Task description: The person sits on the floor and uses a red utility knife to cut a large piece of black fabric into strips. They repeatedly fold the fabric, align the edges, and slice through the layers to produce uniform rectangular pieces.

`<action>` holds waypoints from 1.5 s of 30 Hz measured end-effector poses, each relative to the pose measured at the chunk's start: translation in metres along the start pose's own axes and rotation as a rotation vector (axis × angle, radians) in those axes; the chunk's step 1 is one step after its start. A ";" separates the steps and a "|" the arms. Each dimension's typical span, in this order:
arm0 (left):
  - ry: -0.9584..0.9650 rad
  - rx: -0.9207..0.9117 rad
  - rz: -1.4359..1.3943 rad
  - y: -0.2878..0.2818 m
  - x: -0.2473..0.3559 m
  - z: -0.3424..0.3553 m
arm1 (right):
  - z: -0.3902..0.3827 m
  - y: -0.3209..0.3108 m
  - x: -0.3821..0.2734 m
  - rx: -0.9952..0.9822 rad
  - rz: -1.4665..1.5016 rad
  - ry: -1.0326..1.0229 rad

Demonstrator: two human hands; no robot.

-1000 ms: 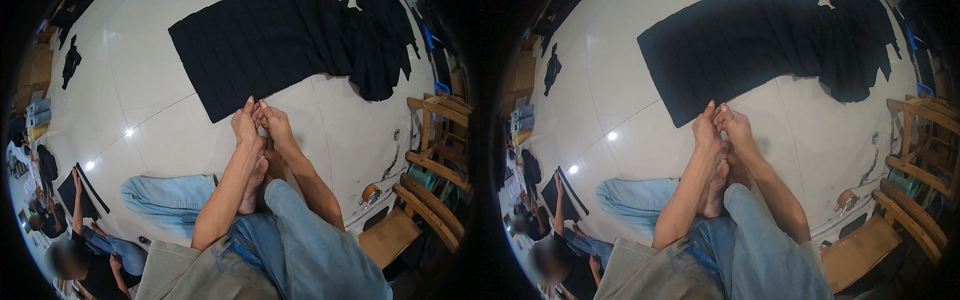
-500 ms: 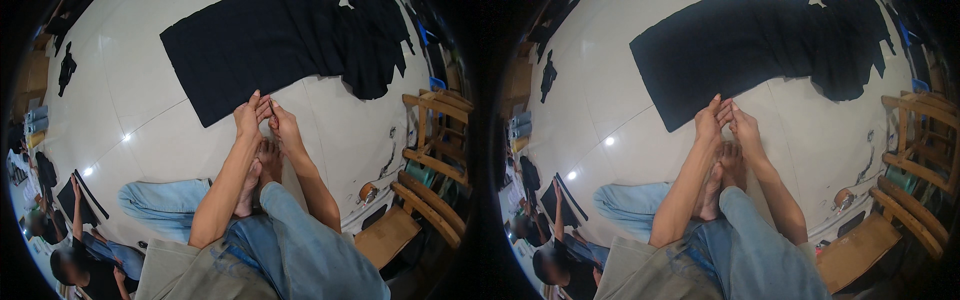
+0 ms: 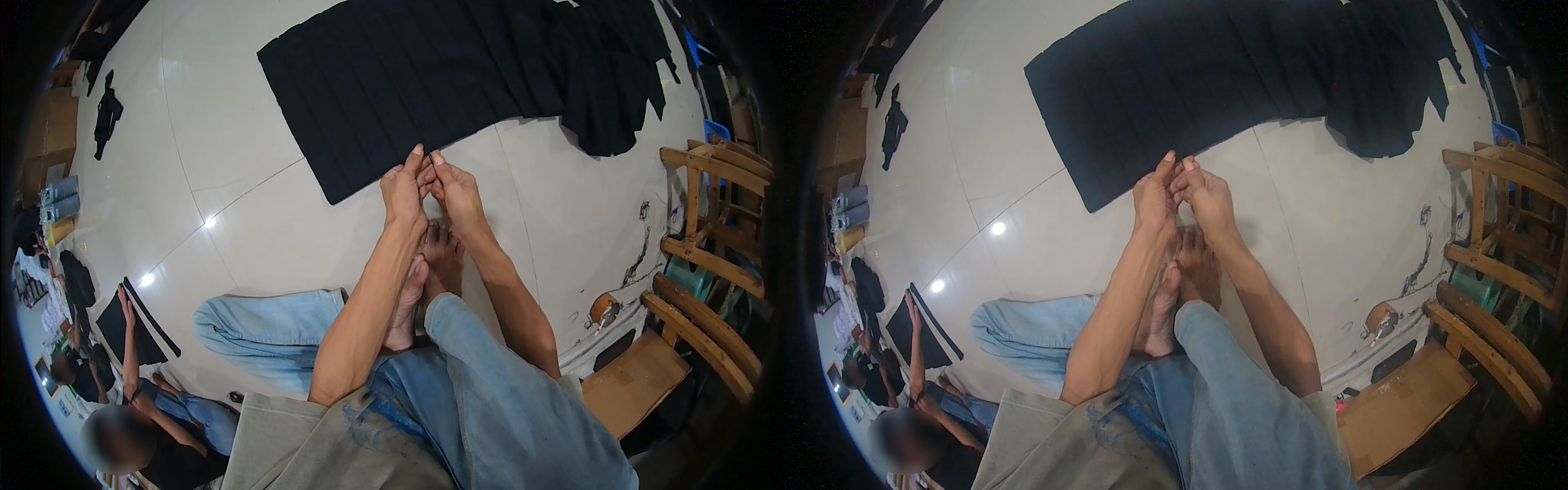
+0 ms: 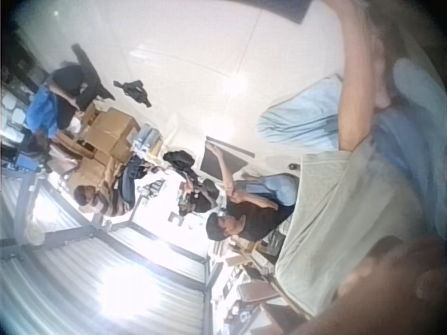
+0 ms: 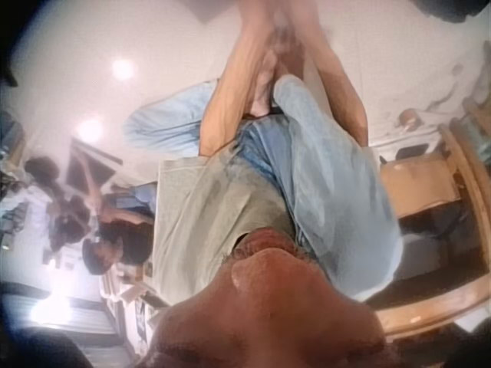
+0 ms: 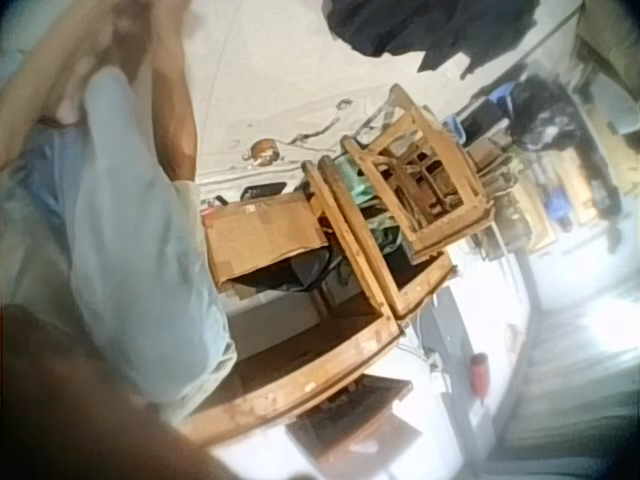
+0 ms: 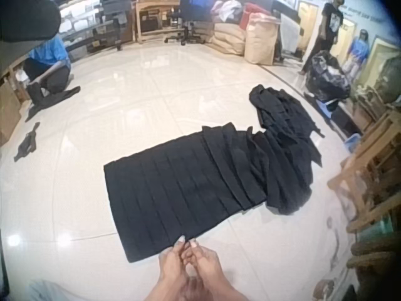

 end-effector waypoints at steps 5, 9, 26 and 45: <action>0.031 -0.007 -0.016 -0.001 0.001 0.000 | 0.006 -0.003 0.006 -0.004 0.019 -0.029; 0.025 -0.012 -0.012 -0.002 0.000 0.001 | 0.005 -0.002 0.006 0.001 0.003 -0.013; 0.008 0.017 -0.009 0.003 0.003 -0.005 | -0.001 -0.015 0.013 -0.034 -0.064 -0.014; 0.005 -0.016 -0.026 0.006 0.004 -0.009 | -0.003 -0.007 0.003 -0.003 -0.131 -0.043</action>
Point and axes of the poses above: each hand's wrist, its own z-axis towards the middle knuckle, its own y-axis out of the palm, x = y × z, the point moved 5 cm from there along z, towards the middle knuckle, and after that the axes turned 4 degrees about z, right-handed, at the moved point
